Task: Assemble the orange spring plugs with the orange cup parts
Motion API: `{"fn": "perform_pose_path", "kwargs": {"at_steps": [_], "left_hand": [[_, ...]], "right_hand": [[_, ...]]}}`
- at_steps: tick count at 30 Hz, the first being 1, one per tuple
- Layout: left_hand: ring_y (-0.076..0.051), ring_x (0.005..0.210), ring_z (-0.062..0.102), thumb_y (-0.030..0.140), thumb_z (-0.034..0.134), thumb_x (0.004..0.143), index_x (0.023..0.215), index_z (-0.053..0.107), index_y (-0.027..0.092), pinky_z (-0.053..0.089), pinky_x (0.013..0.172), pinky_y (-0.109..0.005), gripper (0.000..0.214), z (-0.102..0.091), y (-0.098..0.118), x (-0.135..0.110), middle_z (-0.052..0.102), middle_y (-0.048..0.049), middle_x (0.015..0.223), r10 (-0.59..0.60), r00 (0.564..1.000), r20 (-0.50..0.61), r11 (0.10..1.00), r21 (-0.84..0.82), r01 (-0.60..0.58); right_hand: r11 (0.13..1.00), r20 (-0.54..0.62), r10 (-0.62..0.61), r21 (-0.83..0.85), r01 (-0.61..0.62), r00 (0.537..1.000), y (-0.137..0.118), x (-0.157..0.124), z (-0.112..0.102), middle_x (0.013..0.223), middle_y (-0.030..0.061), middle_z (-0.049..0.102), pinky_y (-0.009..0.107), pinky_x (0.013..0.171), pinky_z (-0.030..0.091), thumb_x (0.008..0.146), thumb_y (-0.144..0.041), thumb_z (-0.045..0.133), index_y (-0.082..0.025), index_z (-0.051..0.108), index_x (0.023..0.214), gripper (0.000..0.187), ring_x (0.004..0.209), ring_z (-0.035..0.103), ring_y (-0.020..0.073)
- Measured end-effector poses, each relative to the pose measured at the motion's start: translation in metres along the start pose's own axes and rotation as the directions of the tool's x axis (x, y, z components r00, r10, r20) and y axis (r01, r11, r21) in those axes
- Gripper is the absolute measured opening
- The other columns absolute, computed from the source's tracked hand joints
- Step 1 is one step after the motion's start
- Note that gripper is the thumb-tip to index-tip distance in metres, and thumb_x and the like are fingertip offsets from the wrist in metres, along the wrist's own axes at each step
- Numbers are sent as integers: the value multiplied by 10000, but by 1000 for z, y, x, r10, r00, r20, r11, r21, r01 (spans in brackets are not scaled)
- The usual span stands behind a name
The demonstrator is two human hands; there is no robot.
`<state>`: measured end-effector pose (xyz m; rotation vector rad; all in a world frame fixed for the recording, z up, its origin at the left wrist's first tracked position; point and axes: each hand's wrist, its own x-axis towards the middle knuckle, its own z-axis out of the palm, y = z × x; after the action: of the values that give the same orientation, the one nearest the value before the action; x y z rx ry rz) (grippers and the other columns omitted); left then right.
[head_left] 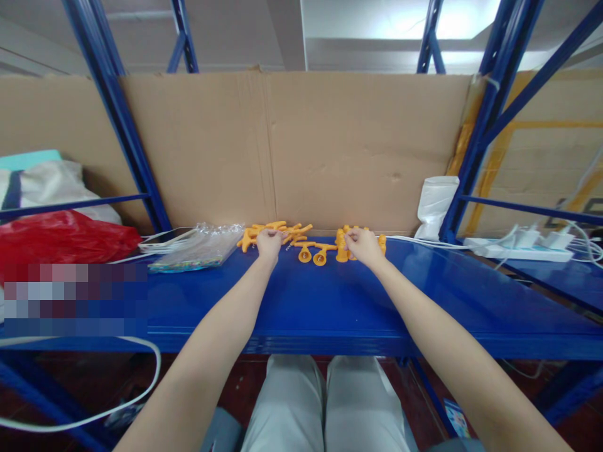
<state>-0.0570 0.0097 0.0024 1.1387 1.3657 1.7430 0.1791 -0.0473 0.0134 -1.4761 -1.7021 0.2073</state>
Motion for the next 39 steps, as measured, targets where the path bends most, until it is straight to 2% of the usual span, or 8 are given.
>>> {"fn": "perform_pose_path", "kwargs": {"at_steps": [3,9,17,20,23,28,34,39], "left_hand": [[-193,910,737,103,609,786,783,563,184,571,838,-290,93,9,17,-18,688,-36,750,28,999,-46,992,-119,-33],[-193,1002,719,119,650,806,783,539,202,555,867,-288,141,24,39,-65,698,-26,842,273,954,126,953,-169,-251],[-150,855,701,60,691,752,734,588,184,564,887,-313,162,40,32,-103,661,-20,858,362,787,499,932,-197,-304],[-138,818,697,50,681,764,745,616,171,561,891,-318,138,41,30,-100,664,-31,882,366,765,530,929,-168,-329],[-162,854,699,96,654,812,813,642,165,566,880,-332,69,36,27,-84,684,-53,921,399,808,434,909,-72,-410],[-241,1229,609,138,666,816,1143,654,161,483,1056,-414,328,26,17,-44,655,-134,1302,485,846,220,863,37,-504],[-233,1003,713,168,633,835,949,740,131,521,995,-407,161,16,13,-27,776,-104,1026,319,796,514,906,80,-415],[-180,831,726,177,716,783,878,720,139,569,855,-329,103,11,16,-32,777,-57,875,240,745,622,947,19,-321]], "right_hand": [[984,58,25,173,-35,998,-1,1,3,729,35,759,203,512,514,936,-204,527,-178,650,797,188,477,651,114],[866,127,51,488,-107,991,-17,-4,4,867,53,782,229,633,567,970,-264,544,-180,659,863,179,587,709,118],[759,129,61,638,-130,990,-31,-12,5,835,34,769,235,735,560,979,-250,513,-202,634,818,207,759,727,137],[787,94,92,603,-131,991,-25,-6,4,754,21,740,210,661,528,939,-243,544,-197,631,791,177,696,697,129],[801,125,85,582,-142,989,-19,-2,3,642,0,667,199,561,467,932,-248,519,-188,619,781,191,556,595,102],[837,362,-52,524,-158,931,-11,-5,-2,543,-40,521,237,562,404,899,-290,581,-191,577,672,248,490,459,84],[885,565,-180,450,-118,805,-8,-12,-8,623,2,596,320,664,444,853,-485,668,-219,604,654,339,583,522,128],[886,563,-153,442,-140,812,-4,-6,-15,643,-3,653,268,624,452,836,-405,687,-203,663,750,221,564,544,107]]}}
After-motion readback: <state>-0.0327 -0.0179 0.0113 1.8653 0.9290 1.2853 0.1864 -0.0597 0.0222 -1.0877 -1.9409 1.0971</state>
